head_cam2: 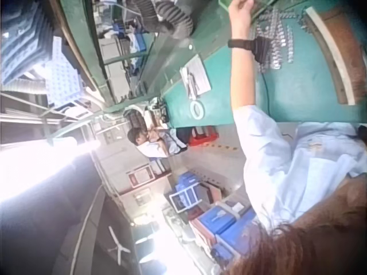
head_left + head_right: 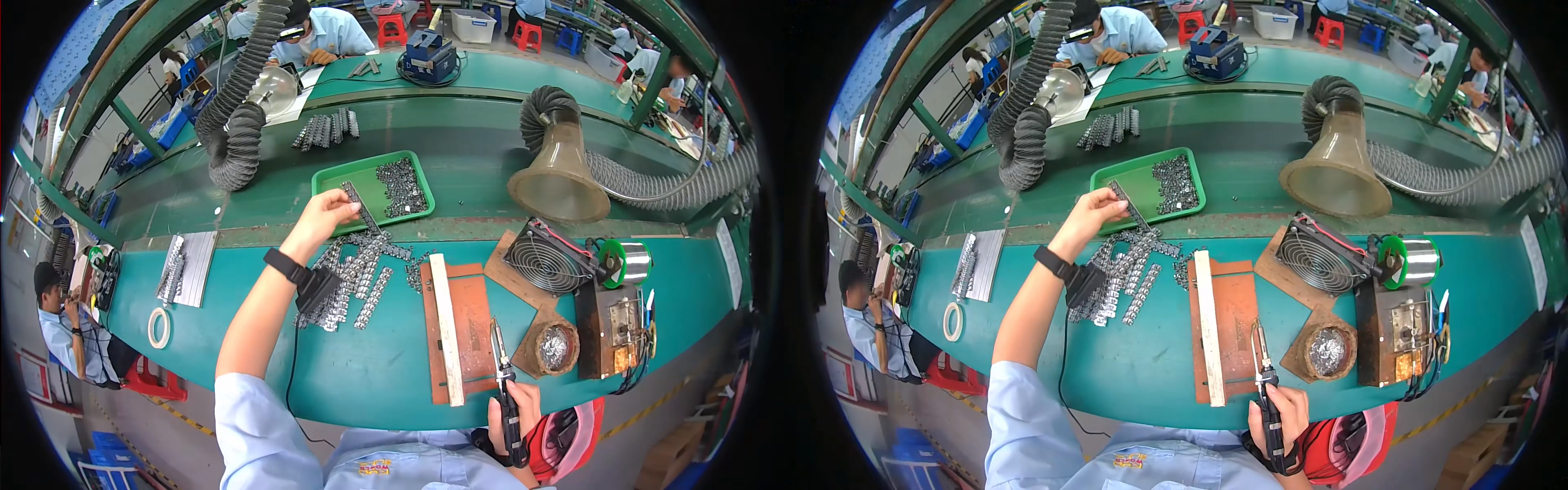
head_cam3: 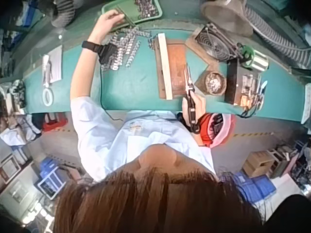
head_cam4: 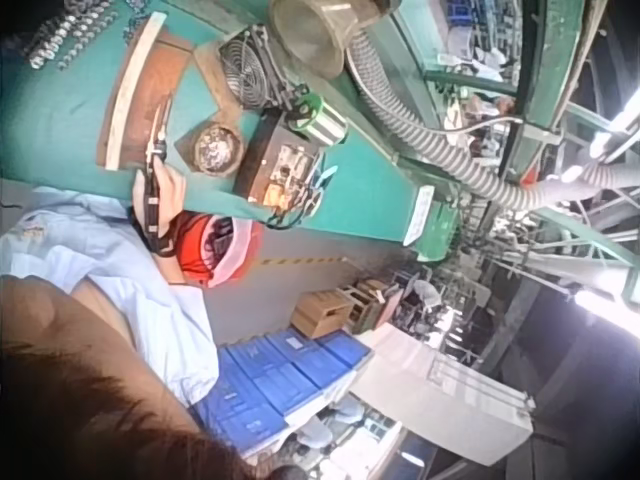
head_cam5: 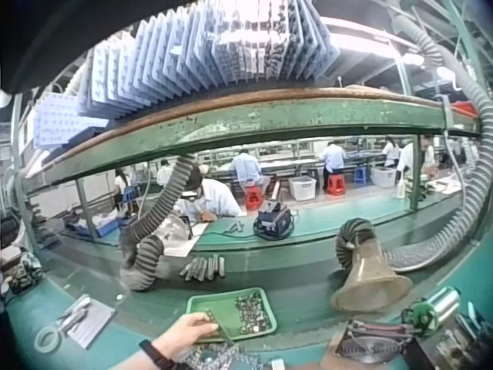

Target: The person solders electronic components onto a strip mounted on a wooden block using a soldering iron, positioning small parts and handling metal component strips by hand.

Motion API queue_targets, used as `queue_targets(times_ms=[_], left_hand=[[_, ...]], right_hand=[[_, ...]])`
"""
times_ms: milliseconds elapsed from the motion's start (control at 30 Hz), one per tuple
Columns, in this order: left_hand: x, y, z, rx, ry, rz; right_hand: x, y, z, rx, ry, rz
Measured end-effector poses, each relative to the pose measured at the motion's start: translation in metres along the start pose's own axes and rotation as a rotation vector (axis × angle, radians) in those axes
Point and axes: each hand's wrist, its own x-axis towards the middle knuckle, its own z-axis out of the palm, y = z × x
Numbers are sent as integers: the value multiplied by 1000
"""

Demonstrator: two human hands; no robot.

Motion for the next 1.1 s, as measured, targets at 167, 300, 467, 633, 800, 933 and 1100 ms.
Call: queue_targets(times_ms=[167, 300, 467, 633, 800, 933, 1100], left_hand=[[22, -7, -5, -232, -116, -270], [33, -2, -2, -121, -192, -173], [18, -1, 5, -118, -293, -34], [4, 8, -4, -278, -188, -226], [-40, 66, 11, -389, -157, -200], [-98, 75, 70, -454, -435, -299], [-126, 47, 106, -529, -522, -436]], right_hand=[[-1, 1, 0, 7, 2, 0], [0, 3, -1, 5, -5, -4], [0, 3, -2, -1, -19, -1], [2, 3, -4, 20, -30, -20], [1, 5, -1, 10, -43, -36], [2, 6, -7, -2, -86, -40], [5, 4, -6, 7, -112, -53]])
